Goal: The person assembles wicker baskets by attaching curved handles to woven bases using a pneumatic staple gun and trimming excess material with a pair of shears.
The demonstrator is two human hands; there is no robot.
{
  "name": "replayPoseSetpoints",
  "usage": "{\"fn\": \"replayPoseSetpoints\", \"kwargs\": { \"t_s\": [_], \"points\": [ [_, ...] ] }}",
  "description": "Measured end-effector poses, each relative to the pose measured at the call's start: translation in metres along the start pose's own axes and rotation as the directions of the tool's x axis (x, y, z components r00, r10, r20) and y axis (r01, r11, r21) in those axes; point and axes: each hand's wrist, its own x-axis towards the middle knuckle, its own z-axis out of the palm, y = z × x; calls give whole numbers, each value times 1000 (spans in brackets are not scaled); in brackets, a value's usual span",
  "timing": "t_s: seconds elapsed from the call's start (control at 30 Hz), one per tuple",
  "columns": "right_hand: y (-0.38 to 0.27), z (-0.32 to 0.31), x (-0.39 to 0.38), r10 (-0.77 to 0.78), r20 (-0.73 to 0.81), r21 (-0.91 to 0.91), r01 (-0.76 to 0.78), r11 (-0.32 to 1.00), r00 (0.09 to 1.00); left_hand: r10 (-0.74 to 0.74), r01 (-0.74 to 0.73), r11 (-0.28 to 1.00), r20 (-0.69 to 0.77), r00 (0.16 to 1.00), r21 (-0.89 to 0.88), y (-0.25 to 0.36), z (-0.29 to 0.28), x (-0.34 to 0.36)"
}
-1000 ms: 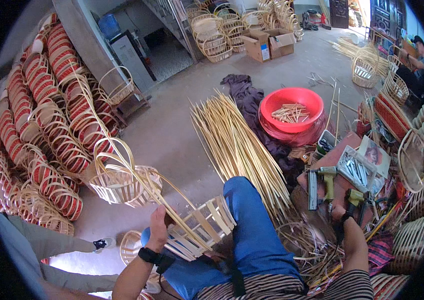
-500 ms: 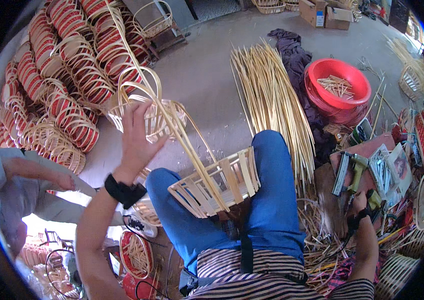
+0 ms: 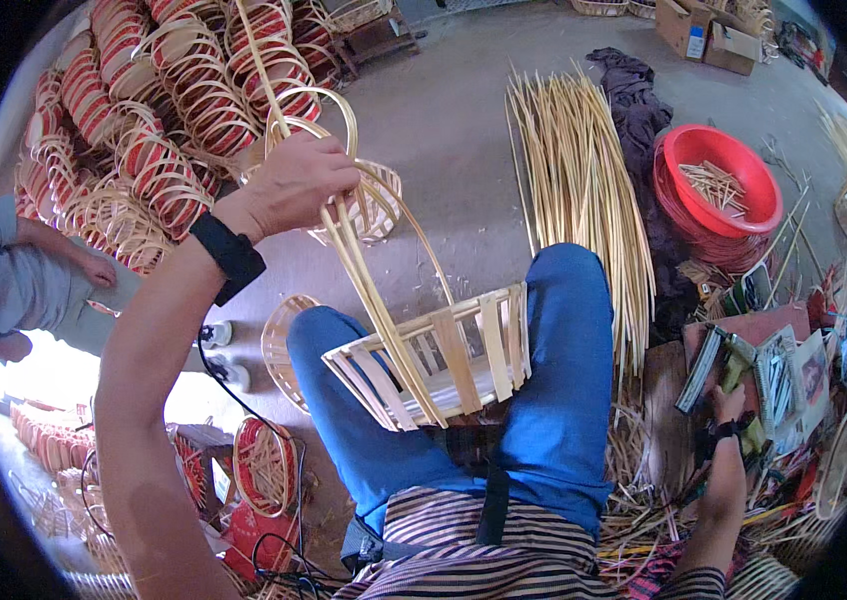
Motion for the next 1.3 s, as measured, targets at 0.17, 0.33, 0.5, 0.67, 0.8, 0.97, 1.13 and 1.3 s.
{"fn": "replayPoseSetpoints", "kwargs": {
  "t_s": [0.17,0.33,0.5,0.67,0.8,0.97,1.13,1.3],
  "points": [
    [-9,-3,8,-33,-36,125,37,992,999,-47,46,999,-47,998,-5,9,-7,-5],
    [-47,0,-20,-140,-154,457,196,868,978,-394,426,905,352,849,-14,30,-30,10],
    [-113,-21,-94,-322,-82,775,263,574,943,-148,146,952,14,989,-268,38,-10,-1],
    [-184,-53,-154,-576,291,716,226,661,764,-315,298,947,-151,937,-123,49,-34,9],
    [-229,-35,-192,-637,323,808,147,571,700,-402,380,910,-128,907,-165,54,-51,14],
    [-269,13,-226,-741,192,941,94,326,643,-413,392,903,-101,905,-177,72,-52,24],
    [-270,65,-238,-837,172,984,-49,172,519,-431,429,899,-4,902,-84,84,-58,26],
    [-276,78,-241,-830,209,978,-111,178,517,-424,416,904,-74,903,-100,87,-56,23]
  ]
}}
